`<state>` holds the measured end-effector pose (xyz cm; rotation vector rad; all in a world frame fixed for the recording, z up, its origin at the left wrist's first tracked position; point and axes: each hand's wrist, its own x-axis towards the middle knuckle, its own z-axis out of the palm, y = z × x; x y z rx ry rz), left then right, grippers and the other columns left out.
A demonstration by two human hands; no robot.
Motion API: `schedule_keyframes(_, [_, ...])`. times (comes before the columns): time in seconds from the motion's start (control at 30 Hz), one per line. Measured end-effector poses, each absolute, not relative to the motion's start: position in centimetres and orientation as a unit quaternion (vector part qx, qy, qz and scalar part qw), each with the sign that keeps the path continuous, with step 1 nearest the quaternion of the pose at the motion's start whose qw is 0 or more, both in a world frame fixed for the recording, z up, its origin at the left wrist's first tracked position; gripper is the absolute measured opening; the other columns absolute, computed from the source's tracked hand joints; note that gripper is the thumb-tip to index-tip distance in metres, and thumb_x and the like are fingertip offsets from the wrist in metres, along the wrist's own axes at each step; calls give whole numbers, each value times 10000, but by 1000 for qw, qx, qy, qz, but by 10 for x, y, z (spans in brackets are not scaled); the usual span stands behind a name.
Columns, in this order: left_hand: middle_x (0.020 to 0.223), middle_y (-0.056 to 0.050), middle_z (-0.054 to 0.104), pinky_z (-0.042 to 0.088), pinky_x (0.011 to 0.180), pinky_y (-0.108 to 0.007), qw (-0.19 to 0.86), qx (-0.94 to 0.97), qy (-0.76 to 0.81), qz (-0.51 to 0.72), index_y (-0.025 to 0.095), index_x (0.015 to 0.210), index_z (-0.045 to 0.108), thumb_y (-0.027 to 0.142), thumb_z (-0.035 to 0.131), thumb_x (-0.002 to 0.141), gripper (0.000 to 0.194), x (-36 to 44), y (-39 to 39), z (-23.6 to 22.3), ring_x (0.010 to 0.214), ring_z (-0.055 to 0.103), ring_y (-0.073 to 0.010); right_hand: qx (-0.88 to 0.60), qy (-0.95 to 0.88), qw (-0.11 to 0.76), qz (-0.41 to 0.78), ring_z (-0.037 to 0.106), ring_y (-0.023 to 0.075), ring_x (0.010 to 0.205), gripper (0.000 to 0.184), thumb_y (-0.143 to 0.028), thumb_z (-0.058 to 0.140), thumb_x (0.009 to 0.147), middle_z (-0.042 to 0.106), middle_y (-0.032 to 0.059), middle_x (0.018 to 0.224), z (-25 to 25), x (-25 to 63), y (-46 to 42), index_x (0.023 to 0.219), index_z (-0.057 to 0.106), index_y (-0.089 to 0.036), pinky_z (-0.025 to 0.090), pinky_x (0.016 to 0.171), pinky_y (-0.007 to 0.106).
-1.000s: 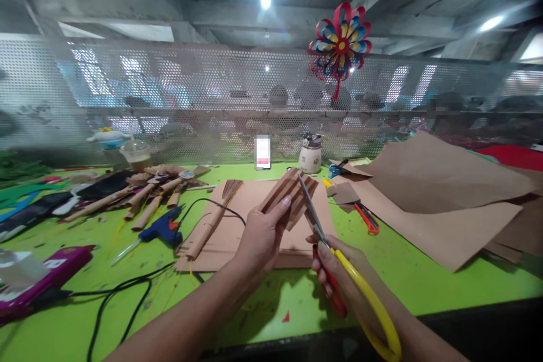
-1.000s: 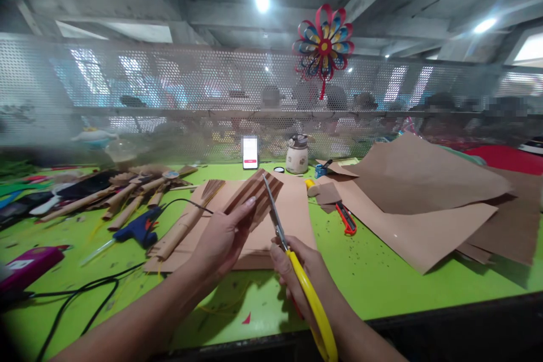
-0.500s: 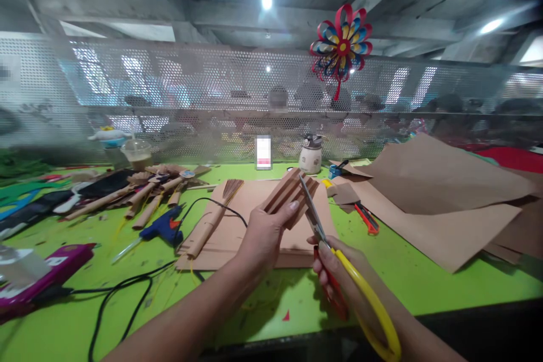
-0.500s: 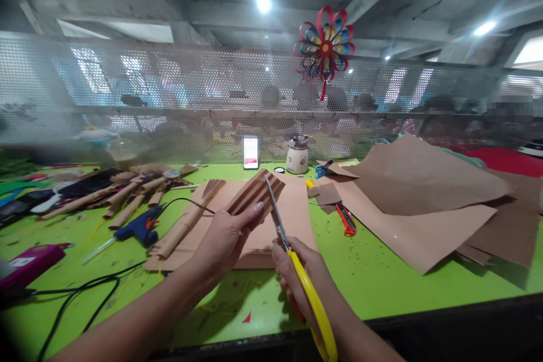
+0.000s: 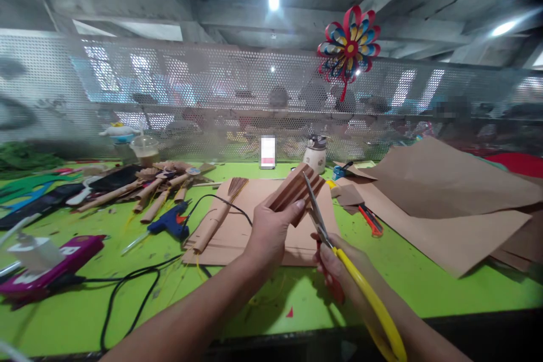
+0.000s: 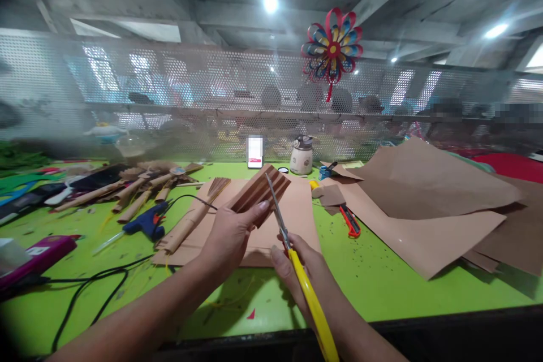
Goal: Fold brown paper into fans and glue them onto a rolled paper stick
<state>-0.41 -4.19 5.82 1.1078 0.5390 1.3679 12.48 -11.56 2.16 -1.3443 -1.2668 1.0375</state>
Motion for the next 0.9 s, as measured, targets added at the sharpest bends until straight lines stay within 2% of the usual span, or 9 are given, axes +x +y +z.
schedule_keyframes(0.2, [1136,-116,674,480,865,-338,606,474,244,590,157,1090,691,171,723,697,394,-5,-44,60,1010,627,-245,-544,-525,493,431,465,112,541,673,-705,531,738,507,7,694,22,124,-116,1111,575,-148,359,433,215])
schedule_keyframes(0.63, [1117,-130,680,440,974,-383,668,420,220,574,141,1137,665,132,742,671,473,-3,-41,59,1058,616,-256,-553,-513,491,435,465,105,511,642,-703,526,739,533,11,685,18,125,-118,1066,584,-154,345,407,206])
schedule_keyframes(0.9, [1125,-122,679,451,963,-329,675,400,226,577,148,1103,683,109,729,669,439,-4,-41,59,1056,624,-233,-551,-508,509,425,420,91,473,629,-691,532,745,510,1,646,21,121,-123,1054,594,-146,313,366,187])
